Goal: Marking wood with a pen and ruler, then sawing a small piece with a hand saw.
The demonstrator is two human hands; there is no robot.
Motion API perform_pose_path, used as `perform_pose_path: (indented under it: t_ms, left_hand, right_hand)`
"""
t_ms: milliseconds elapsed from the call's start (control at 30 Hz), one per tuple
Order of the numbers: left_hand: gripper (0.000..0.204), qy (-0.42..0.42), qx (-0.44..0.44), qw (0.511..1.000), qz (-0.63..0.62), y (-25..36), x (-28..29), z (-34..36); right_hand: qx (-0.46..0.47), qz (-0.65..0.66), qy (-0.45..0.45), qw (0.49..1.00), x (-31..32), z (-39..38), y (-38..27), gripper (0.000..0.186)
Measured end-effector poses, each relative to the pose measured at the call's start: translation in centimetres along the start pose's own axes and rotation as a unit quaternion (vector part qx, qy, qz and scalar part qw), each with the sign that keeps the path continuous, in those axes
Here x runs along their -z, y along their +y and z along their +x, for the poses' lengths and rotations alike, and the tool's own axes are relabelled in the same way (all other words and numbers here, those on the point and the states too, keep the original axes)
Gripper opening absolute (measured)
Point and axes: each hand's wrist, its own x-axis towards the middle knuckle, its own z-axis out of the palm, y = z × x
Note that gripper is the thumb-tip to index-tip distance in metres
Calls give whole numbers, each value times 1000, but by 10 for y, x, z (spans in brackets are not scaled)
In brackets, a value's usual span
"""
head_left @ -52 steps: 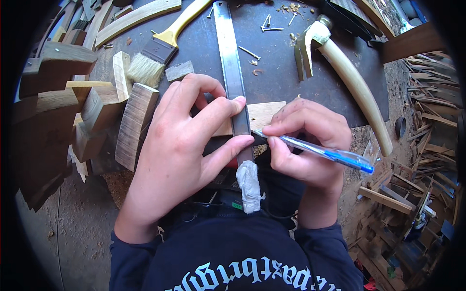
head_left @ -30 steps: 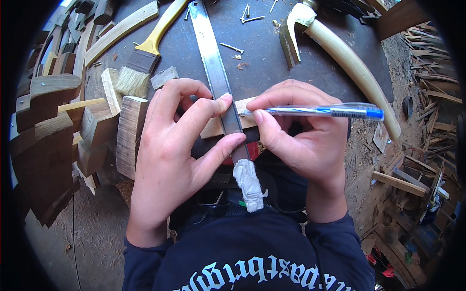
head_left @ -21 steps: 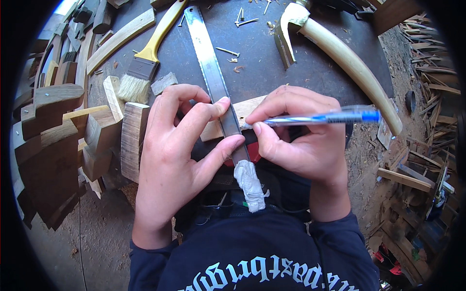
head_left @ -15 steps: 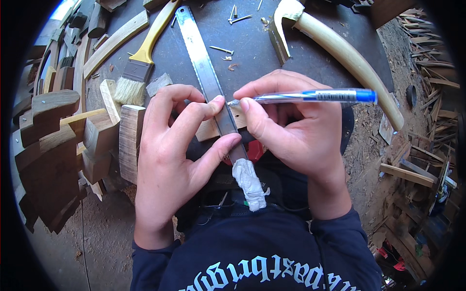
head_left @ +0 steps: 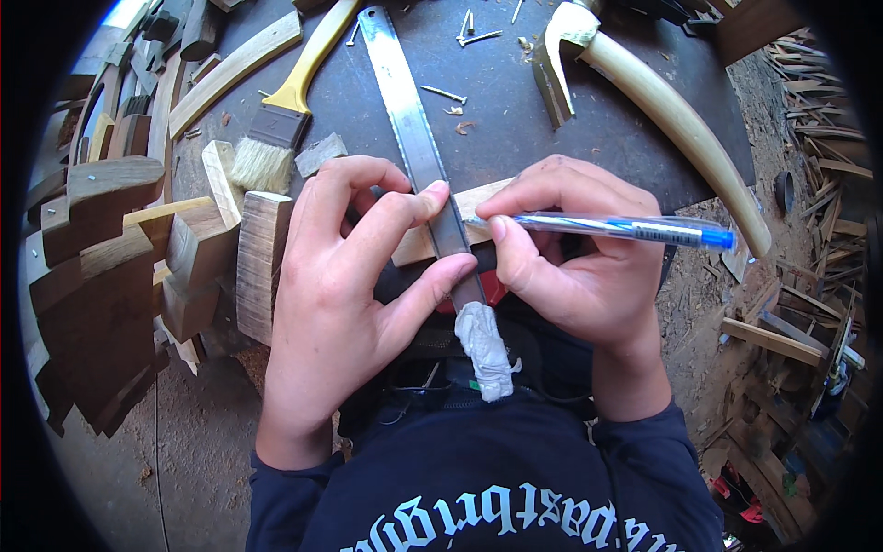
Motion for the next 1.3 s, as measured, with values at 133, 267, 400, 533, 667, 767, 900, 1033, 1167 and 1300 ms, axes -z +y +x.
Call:
perform_pose_path:
  t_ms: [133,267,400,533,667,767,900,1033,1167,1300]
  left_hand:
    - [45,-3,4,1000,-5,-1,1,-2]
    - [46,2,0,1000,-3,1,0,-1]
    - [46,-5,1,1000,-2,0,-1,-2]
    - [46,-2,2,1000,-4,0,0,-2]
    - [46,-8,16,1000,-18,2,-1,-1]
    - [46,5,2,1000,-7,1,0,-2]
    - [46,4,8,1000,-13,0,0,-2]
    - [47,-2,9,1000,-10,1,0,-3]
    - [47,4,7,1000,-13,0,-1,-3]
    - [48,-2,-2,1000,-5,1,1,-1]
  right_hand:
    - [-121,31,21,992,-7,6,-14,9]
    - [-31,5,-29,999,3,1,-7,9]
    - [-123,27,27,992,-7,2,-13,9]
    - [-34,-22,-8,999,-2,4,-8,10]
    - [15,-47,-35,998,6,-1,-7,13]
    - [-24,-19,-10,999,-2,-2,-8,16]
    - [-15,3,-16,1000,0,-4,-4,15]
    - [-6,11,-22,1000,0,-5,-6,13]
    - [-58,-27,1,998,-5,-1,-14,13]
    - [57,-18,-36,998,5,-3,-2,13]
